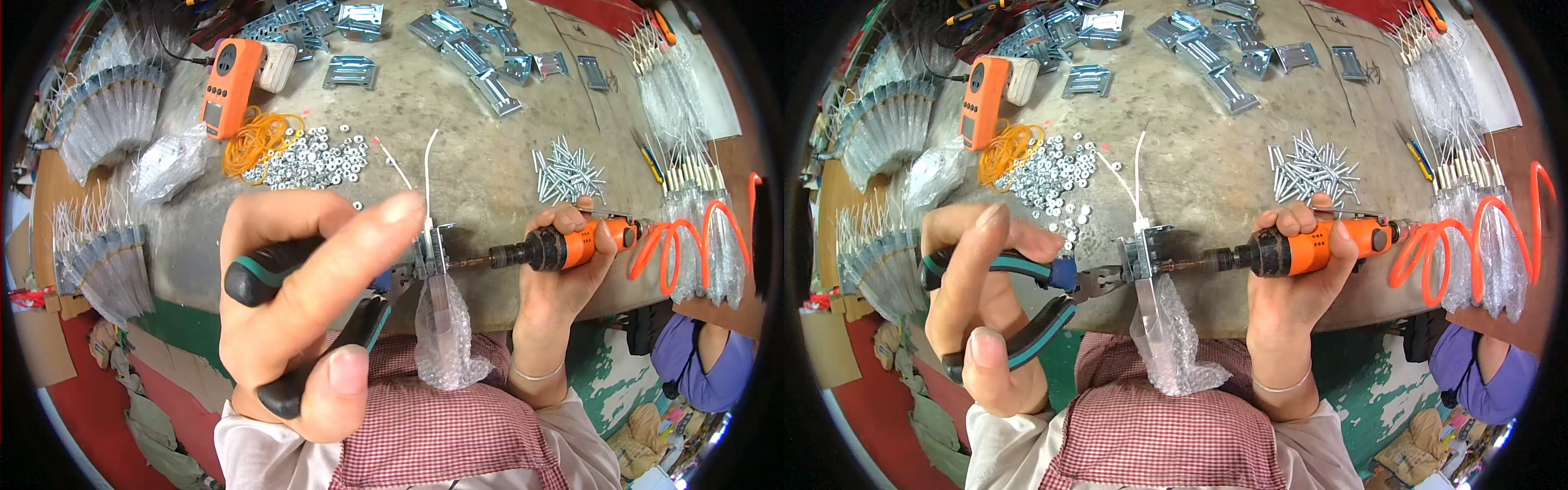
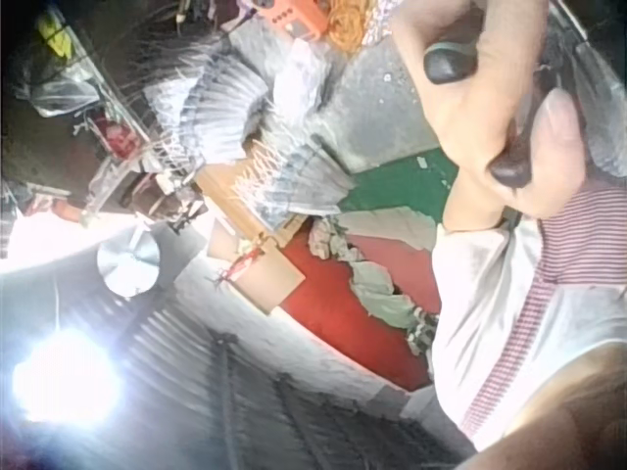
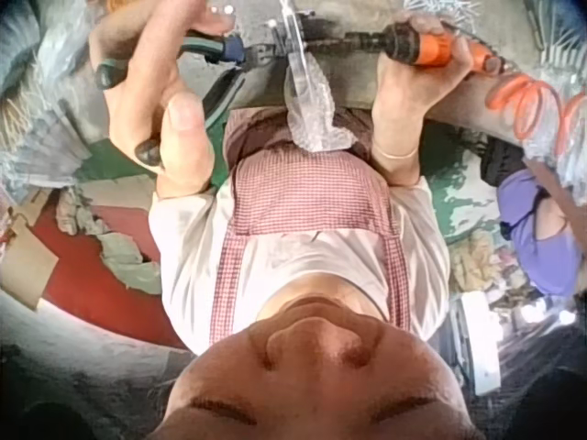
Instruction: Assembling small metal components using screws and a power screwdriver.
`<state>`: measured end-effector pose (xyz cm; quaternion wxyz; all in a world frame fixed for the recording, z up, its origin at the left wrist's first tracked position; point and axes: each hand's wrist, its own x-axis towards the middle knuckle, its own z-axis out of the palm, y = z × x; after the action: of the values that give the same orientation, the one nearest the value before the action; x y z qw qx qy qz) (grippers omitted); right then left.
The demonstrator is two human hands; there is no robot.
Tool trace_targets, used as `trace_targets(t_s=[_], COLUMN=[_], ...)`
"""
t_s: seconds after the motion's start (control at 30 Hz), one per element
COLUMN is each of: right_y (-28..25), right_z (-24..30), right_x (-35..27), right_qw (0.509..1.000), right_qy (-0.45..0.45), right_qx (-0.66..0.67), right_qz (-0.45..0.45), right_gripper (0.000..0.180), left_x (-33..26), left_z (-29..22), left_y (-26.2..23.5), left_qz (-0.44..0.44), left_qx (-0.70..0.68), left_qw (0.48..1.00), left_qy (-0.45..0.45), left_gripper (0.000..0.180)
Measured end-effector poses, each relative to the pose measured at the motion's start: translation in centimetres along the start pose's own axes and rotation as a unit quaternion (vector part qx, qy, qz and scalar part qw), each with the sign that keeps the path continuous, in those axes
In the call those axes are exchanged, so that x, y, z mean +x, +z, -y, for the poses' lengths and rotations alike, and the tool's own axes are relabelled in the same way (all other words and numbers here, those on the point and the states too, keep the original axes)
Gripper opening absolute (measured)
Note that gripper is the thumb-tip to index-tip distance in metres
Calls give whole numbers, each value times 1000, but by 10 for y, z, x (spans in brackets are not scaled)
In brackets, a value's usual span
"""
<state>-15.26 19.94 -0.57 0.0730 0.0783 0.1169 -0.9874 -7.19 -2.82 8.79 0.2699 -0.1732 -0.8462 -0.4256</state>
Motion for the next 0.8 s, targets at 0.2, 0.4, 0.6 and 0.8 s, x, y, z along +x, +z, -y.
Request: trace_targets(t_s=[0.2,0.4,0.6,0.8], right_y=[0,2,3,6], right_z=[0,2,2,-3], right_x=[-1,-1,-2,-4], right_qw=[999,998,998,999], right_qy=[13,10,8,-10], right_qx=[43,59,55,-13], right_qz=[5,-16,-18,-46], right_gripper=[23,19,19,22], left_x=[8,15,12,12], left_z=[-6,-10,-16,-14], left_y=[15,40,47,49], left_qz=[5,-51,-82,-127], left_qx=[-37,-119,-123,-140], left_qw=[999,991,988,980], left_qy=[-12,-12,-52,-53], left_gripper=[57,52,51,52])
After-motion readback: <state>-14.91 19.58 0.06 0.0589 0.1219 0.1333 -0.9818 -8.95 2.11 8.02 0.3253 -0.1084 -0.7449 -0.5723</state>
